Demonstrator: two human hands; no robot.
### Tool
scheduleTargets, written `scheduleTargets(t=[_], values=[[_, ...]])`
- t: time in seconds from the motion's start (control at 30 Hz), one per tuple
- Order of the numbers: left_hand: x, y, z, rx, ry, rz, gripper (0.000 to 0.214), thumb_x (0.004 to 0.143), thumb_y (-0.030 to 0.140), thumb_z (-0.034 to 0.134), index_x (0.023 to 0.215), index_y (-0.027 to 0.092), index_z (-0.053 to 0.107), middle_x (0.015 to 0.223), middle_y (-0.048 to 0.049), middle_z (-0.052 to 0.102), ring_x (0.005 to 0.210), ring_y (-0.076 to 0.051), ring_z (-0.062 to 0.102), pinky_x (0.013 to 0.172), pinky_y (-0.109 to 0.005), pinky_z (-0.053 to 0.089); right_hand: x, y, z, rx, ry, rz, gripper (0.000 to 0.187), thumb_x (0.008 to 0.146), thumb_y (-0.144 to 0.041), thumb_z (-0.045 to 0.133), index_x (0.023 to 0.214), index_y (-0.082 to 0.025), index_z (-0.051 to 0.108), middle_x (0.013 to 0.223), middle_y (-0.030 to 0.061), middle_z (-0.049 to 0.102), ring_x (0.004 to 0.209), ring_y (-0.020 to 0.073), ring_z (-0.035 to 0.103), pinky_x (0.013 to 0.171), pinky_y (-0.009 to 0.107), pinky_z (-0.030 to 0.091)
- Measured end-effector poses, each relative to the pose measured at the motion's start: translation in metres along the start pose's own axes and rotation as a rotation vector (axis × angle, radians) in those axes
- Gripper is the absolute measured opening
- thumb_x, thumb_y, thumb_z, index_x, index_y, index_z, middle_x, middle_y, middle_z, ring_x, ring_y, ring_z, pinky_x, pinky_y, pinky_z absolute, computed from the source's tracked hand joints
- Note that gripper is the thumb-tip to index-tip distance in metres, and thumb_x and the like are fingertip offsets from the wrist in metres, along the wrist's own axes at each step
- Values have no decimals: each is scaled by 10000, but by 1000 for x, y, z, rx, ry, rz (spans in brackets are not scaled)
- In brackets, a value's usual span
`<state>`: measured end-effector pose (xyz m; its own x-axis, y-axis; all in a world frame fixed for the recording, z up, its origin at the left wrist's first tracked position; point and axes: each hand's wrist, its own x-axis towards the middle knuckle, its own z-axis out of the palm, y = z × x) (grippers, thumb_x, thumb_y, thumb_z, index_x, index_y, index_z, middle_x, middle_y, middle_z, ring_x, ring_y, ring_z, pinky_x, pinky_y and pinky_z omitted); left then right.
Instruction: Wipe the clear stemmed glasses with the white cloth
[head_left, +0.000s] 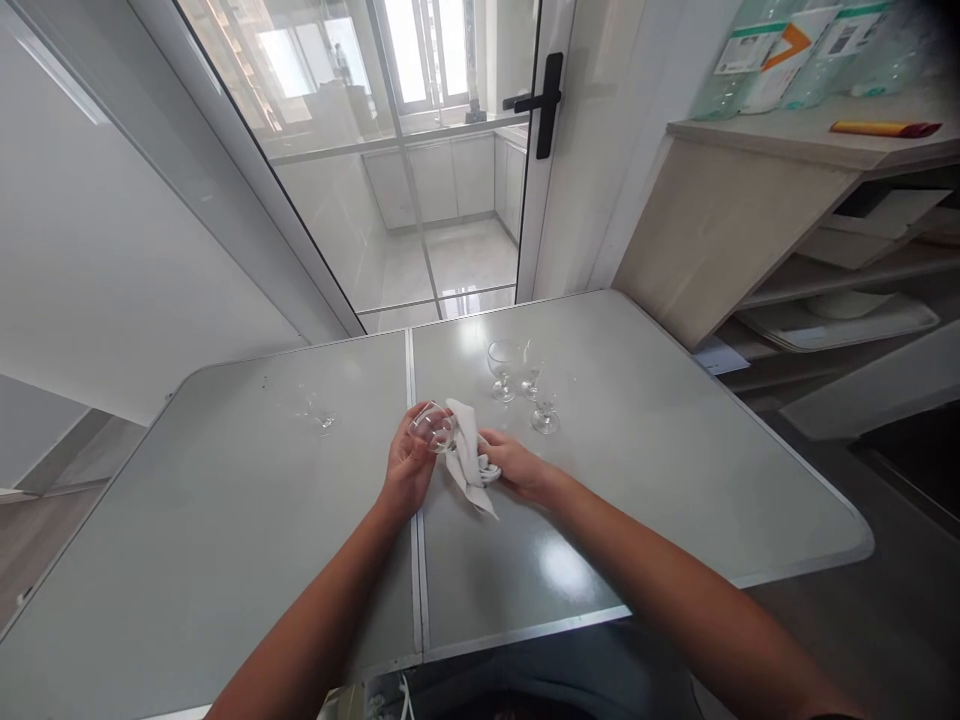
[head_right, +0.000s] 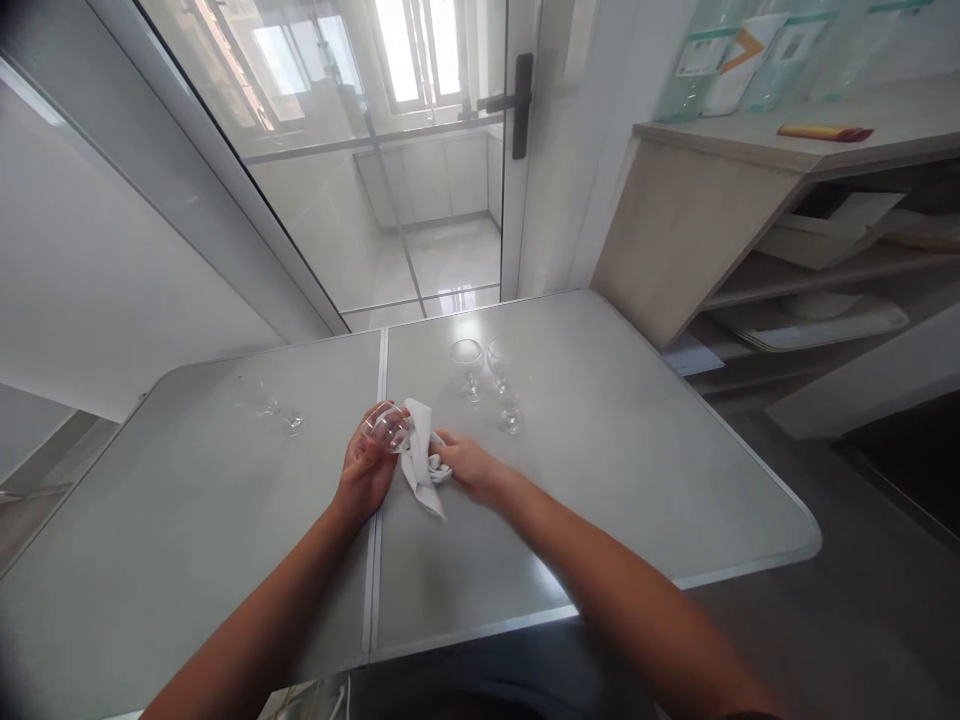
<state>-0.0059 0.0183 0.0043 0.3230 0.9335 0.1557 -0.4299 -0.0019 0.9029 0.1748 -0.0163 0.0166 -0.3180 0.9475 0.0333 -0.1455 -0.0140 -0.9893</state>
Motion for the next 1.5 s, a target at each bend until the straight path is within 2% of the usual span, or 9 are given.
scheduleTargets(t=[0.17,0.3,0.53,0.63,0.83,0.97,1.07,1.3,1.5], values=[[0,-4,-2,90,86,59,652,812,532,817,1357,266,578,1313,-126,659,1158,-247,652,947,-356,538,-6,-9,0,-467,170,-176,120,967,-281,533,902,-222,614,746,-6,604,669,159,505,669,279,340],[-1,-3,-1,72,88,48,624,819,477,828,1353,264,587,1317,-117,656,1199,-246,635,963,-336,531,-8,-10,0,-557,170,-172,67,940,-245,545,911,-221,600,703,-20,578,640,152,477,665,276,322],[1,0,-2,-112,-14,-58,682,762,508,867,1328,247,592,1312,-136,667,1140,-269,678,936,-362,540,-2,-8,-1,281,-1,197,298,814,-468,689,758,-187,606,696,6,598,648,145,499,626,262,387],[2,1,-2,-134,-30,-70,692,752,477,884,1332,248,584,1356,-149,655,1165,-267,674,957,-357,535,-1,-10,-4,435,-33,285,309,774,-471,721,731,-193,594,670,5,568,593,130,465,604,267,387],[2,-2,-1,-29,68,5,618,780,429,874,1304,237,609,1249,-121,708,1121,-246,700,954,-326,544,-5,-18,-2,-345,190,-68,235,895,-396,603,789,-186,607,709,-8,588,660,142,480,651,260,337],[3,-4,-1,22,99,5,616,770,446,877,1283,229,613,1245,-120,712,1110,-256,704,926,-331,558,-9,-17,1,-701,278,-138,87,887,-271,572,850,-202,609,661,-25,558,593,130,426,637,269,283],[3,-3,-1,-40,85,-6,619,758,453,885,1277,241,624,1237,-100,711,1097,-235,705,939,-317,548,-7,-16,0,-475,223,-99,135,872,-315,603,806,-197,606,703,-15,587,643,136,478,649,258,330],[-1,3,1,-118,-6,-42,713,696,459,926,1297,263,597,1263,-112,690,1128,-240,681,969,-337,531,0,-12,-9,387,-124,330,288,715,-431,746,773,-175,628,671,5,599,532,112,451,518,249,366],[1,1,0,-51,34,-5,656,754,450,889,1313,249,610,1258,-113,684,1127,-234,675,977,-324,521,-2,-8,-7,-102,114,42,358,877,-483,637,711,-168,602,671,-6,578,618,122,462,598,248,339]])
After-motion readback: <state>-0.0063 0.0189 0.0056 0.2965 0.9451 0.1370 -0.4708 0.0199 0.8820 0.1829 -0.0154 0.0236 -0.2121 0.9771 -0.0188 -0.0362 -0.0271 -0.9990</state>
